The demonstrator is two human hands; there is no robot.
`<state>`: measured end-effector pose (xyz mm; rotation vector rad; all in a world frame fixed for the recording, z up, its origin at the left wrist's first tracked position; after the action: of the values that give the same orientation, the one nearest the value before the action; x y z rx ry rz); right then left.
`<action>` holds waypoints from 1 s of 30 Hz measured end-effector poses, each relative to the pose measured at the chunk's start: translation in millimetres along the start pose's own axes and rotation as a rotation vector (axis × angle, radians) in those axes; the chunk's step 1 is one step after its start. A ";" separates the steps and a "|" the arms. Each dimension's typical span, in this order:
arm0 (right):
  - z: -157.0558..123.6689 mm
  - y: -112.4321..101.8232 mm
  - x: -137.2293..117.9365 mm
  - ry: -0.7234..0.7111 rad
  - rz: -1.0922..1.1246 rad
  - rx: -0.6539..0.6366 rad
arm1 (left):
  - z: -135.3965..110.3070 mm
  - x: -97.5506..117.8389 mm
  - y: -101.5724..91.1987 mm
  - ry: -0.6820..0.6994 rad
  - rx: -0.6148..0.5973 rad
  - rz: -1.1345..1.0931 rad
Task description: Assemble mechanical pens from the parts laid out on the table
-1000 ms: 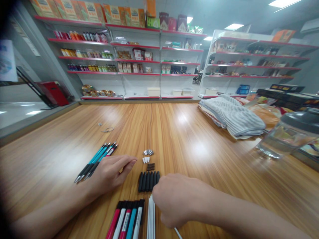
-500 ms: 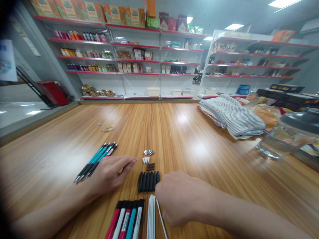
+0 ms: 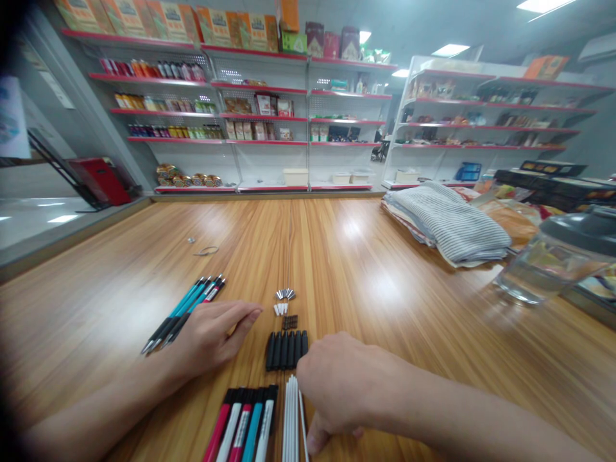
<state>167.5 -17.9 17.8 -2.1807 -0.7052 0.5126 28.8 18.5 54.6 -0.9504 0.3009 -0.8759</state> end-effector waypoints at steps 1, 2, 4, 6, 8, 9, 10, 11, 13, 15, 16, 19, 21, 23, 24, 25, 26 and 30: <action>0.7 0.1 0.7 0.006 0.006 0.004 | -0.2 -0.3 0.3 -0.003 -0.002 -0.002; 1.1 0.0 1.0 0.010 0.007 0.011 | -0.2 -0.5 0.6 -0.005 -0.005 -0.004; 1.0 -1.3 0.1 0.005 -0.006 0.030 | 0.0 -0.6 0.9 -0.006 -0.008 -0.007; 0.1 -2.9 -1.9 -0.005 -0.019 0.041 | 0.3 -0.4 0.5 -0.005 -0.006 -0.008; -0.6 -4.3 -2.6 0.001 -0.025 0.047 | 0.5 -0.1 0.2 -0.003 -0.004 -0.008; -0.7 -4.5 -2.4 0.007 -0.022 0.046 | 0.6 0.0 0.1 -0.002 -0.005 -0.009; -0.5 -4.5 -2.2 0.012 -0.016 0.044 | 0.6 0.2 0.2 0.000 -0.006 -0.009; 0.1 -4.0 -2.0 0.015 -0.007 0.039 | 0.6 0.5 0.1 0.003 -0.005 -0.010; 1.4 -2.4 -1.6 0.018 0.018 0.023 | 0.6 0.6 -0.1 0.006 -0.003 -0.012; 2.4 -0.1 -1.8 0.019 0.033 -0.007 | 0.6 0.4 -0.2 0.007 -0.002 -0.011; 2.3 0.3 -1.8 0.022 0.032 -0.019 | 0.5 0.2 -0.1 0.007 -0.004 -0.010; 0.1 -4.1 -2.7 0.033 0.001 0.000 | 0.1 -0.8 0.8 0.002 -0.010 -0.003; -2.3 -8.8 -4.2 0.031 -0.018 0.036 | -0.2 -1.0 1.2 0.001 -0.009 -0.007; -4.1 -10.3 -6.2 0.022 -0.026 0.045 | -0.4 -0.9 1.5 0.004 -0.008 -0.015; -4.7 -9.9 -7.0 0.018 -0.028 0.040 | -0.4 -0.8 1.7 0.006 -0.008 -0.017; -5.1 -9.4 -7.6 0.017 -0.031 0.035 | -0.4 -0.9 1.7 0.007 -0.007 -0.018; -5.3 -9.1 -8.1 0.016 -0.034 0.032 | -0.3 -0.9 1.7 0.008 -0.005 -0.017; -6.0 -11.0 -9.4 0.016 -0.055 0.057 | 0.1 -1.3 1.4 0.010 -0.004 -0.012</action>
<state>160.1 -21.1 31.2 -2.1042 -0.7307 0.4804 28.7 19.9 53.4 -0.9524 0.3060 -0.8921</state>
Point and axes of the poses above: each hand's wrist, its own z-axis towards the middle knuckle, its own y-axis out of the palm, x = y × z, the point moved 9 cm from there along z, towards the middle knuckle, and after that the axes turned 2 degrees about -x, right-handed, at the moved point
